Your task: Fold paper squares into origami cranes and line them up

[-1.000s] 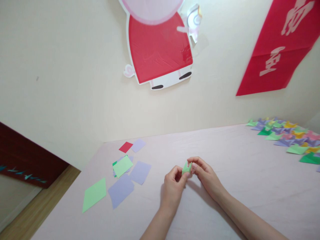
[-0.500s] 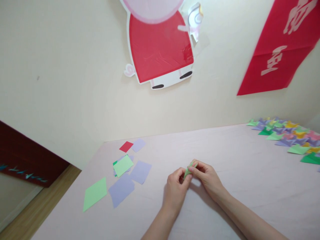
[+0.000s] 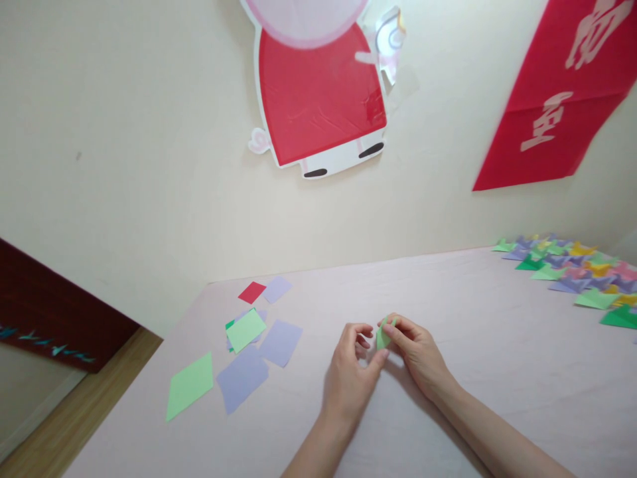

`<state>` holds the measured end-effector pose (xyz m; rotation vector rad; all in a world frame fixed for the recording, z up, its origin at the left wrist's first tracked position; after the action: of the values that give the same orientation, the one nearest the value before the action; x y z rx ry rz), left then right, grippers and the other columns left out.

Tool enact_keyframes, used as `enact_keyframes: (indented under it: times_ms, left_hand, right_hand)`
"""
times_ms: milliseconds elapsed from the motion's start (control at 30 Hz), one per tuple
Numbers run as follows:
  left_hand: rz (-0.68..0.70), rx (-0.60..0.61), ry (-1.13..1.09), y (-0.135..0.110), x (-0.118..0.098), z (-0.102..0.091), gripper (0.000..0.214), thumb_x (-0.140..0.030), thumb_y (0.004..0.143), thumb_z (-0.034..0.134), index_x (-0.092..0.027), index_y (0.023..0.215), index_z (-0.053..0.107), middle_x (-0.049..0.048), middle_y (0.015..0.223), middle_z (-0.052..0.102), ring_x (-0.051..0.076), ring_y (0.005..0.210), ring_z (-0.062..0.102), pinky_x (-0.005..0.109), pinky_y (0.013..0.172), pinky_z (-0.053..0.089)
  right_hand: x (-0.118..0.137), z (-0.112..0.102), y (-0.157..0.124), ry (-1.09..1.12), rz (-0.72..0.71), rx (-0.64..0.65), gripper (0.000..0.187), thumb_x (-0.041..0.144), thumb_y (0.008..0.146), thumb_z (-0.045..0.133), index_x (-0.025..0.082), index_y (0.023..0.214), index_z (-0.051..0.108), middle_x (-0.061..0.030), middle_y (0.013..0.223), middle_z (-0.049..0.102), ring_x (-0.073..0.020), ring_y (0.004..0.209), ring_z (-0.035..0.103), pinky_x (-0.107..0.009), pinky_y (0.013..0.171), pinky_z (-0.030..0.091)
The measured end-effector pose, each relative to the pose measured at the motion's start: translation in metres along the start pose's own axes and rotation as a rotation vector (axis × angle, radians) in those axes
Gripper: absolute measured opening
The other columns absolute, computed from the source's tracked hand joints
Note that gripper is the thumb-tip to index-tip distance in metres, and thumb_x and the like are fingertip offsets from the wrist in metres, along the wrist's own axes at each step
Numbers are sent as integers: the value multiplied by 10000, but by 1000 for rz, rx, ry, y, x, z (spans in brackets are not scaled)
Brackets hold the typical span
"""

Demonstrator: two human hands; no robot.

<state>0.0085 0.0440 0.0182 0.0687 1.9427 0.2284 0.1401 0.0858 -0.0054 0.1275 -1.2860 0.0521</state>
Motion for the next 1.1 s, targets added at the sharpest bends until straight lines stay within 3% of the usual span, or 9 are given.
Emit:
enact_keyframes:
  times_ms: [200,467,733,1100]
  left_hand:
    - [125,-59,-9,7,-18,-13,38,-180,852,589,-207,873,604,8,894,602,158,837,548,271,760,417]
    - [84,-34,-55,6,-13,-8,49,-168,843,576,-199,828,611,10,872,613,164,845,564,282,779,423]
    - [1,-2,-109,9,-6,-6,60,-200,830,572,-192,816,630,13,841,636,163,816,571,275,761,417]
    - [-37,-28,-120,8,-3,-9,124,-293,838,603,-186,788,642,8,801,636,163,788,571,278,743,412]
  right_hand:
    - [7,7,-1,-141,-92,91,278,435,793,699,194,665,647,-14,741,569,-178,745,515,-286,692,413]
    - [5,7,-3,-175,-121,110,249,428,808,691,196,720,679,-36,805,608,-199,819,554,-288,724,426]
    - [-1,2,-4,-148,-27,42,267,443,718,753,197,762,659,-4,724,593,-166,689,514,-262,613,414]
    - [9,6,-6,-281,-165,88,169,377,808,689,211,774,698,-25,805,635,-194,783,567,-285,698,421]
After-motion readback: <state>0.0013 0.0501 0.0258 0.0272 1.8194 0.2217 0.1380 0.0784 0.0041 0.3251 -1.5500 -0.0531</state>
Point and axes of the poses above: each hand's wrist, its own y-axis towards the middle knuckle, its own z-axis out of the palm, x = y × z, the point moved 7 cm from there along y, towards the middle knuckle
